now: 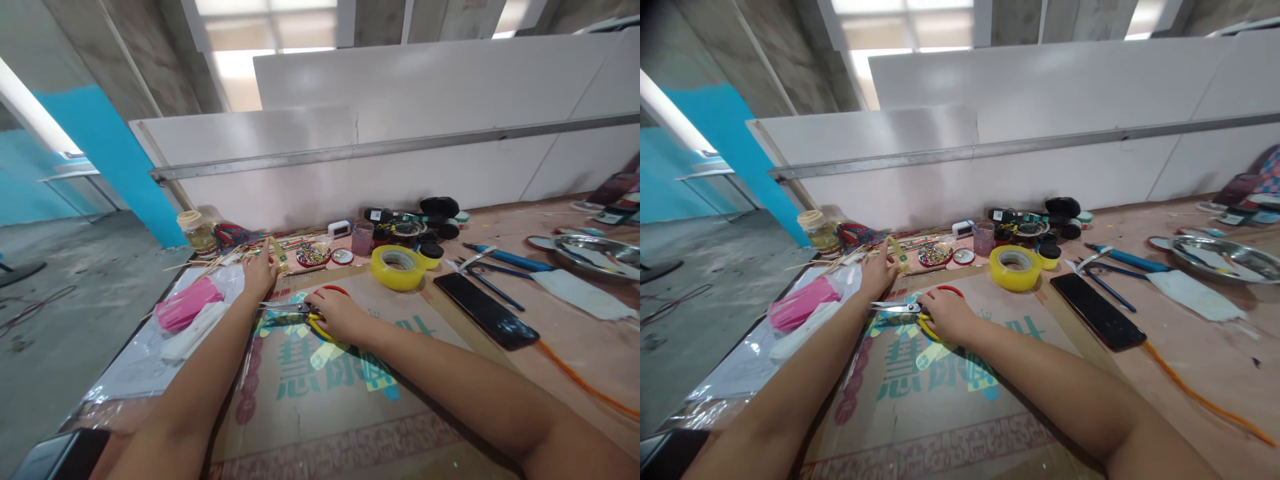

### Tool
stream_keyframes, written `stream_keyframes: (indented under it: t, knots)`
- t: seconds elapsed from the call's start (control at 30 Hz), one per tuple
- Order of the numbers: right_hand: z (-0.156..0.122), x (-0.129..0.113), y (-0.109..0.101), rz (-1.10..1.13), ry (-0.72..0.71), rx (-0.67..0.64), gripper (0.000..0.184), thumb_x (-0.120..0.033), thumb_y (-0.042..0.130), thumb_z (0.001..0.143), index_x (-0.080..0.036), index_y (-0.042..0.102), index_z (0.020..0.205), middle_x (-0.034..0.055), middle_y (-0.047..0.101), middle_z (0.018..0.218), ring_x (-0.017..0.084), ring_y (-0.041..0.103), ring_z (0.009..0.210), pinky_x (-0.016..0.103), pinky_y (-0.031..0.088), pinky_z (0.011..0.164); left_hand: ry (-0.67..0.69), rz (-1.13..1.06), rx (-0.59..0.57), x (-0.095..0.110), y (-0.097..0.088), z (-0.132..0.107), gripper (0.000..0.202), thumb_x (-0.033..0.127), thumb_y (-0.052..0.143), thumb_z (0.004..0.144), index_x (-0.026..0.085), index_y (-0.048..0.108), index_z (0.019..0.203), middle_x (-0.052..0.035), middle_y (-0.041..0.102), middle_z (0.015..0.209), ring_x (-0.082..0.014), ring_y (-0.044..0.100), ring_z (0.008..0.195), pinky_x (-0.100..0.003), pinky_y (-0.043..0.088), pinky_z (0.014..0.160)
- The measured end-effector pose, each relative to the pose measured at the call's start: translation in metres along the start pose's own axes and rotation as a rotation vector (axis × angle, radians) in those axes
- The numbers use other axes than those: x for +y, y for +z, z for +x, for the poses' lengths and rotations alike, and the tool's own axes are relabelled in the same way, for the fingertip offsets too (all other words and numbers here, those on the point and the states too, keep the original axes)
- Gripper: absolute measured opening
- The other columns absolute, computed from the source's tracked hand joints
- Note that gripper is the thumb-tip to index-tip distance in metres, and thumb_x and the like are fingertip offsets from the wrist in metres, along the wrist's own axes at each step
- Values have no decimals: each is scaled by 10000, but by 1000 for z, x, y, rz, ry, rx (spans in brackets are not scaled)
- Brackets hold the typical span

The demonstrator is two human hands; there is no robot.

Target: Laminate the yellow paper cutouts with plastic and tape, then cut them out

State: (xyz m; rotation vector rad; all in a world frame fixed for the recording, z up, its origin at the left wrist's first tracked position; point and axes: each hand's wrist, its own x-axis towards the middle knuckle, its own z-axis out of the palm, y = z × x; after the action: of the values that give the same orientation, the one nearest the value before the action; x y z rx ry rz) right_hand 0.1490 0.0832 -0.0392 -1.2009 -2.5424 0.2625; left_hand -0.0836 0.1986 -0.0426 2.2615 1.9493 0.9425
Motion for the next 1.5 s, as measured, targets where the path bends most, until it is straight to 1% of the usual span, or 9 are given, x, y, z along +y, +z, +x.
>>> stream_keyframes:
  t: [0.17,0.3,0.77,0.93,1.07,1.13,1.23,1.37,1.5]
  knots:
    - [-3,-6,-6,-11,11,-22,439,-211,696,891,-168,596,1317,141,664,1150,276,616,1052,346,466,854,86,-155,57,-4,7,3,725,221,639,857,190,395,1538,-103,708,1135,-309,630,1100,-483,424,1048]
    - [-10,-15,-17,-25,1,-47,530,-201,678,906,-185,547,1419,157,641,1126,286,605,1041,365,469,873,126,-290,118,-5,9,5,456,293,639,950,189,549,1385,-105,660,1250,-266,638,1122,-498,502,1012]
    - [-9,-9,-27,130,23,42,313,-258,710,905,-179,697,1208,133,701,1091,254,649,974,340,485,838,109,-630,160,22,-23,11,325,372,625,980,153,629,1220,-96,667,1204,-231,672,1032,-452,578,892]
    - [27,10,-48,340,166,314,243,-265,656,941,-176,696,1163,105,739,1093,214,679,944,325,502,827,193,-625,148,42,-50,4,199,382,672,909,189,705,942,-48,735,1013,-232,678,1024,-403,504,985]
    - [75,14,-38,448,161,381,251,-251,775,820,-166,732,1053,64,749,962,185,660,796,292,498,719,248,-572,124,53,-60,-2,165,369,659,884,213,710,899,-43,741,989,-238,676,1017,-375,500,968]
    - [93,14,-30,499,152,397,67,-207,719,840,-169,746,887,28,728,814,166,631,705,278,473,667,260,-525,108,54,-61,-4,154,356,651,886,216,716,900,-51,743,982,-243,676,1016,-379,502,963]
    - [105,16,-23,562,145,450,82,-171,667,833,-174,718,769,14,694,752,164,604,695,284,450,669,232,-431,118,47,-63,-5,175,358,667,882,219,741,958,-92,735,1059,-293,644,1108,-455,441,1055]
    - [102,27,-21,647,140,498,47,-193,682,779,-185,689,734,16,673,768,179,594,747,291,441,693,149,-350,132,30,-66,-2,481,462,737,823,185,687,1214,-176,637,1320,-410,479,1346,-594,250,1181]
    - [99,38,-18,763,164,507,103,-287,643,797,-191,649,760,8,657,754,172,589,708,282,454,659,150,-424,-68,17,-56,1,608,527,688,833,177,624,1326,-150,678,1301,-352,622,1210,-502,468,1049]
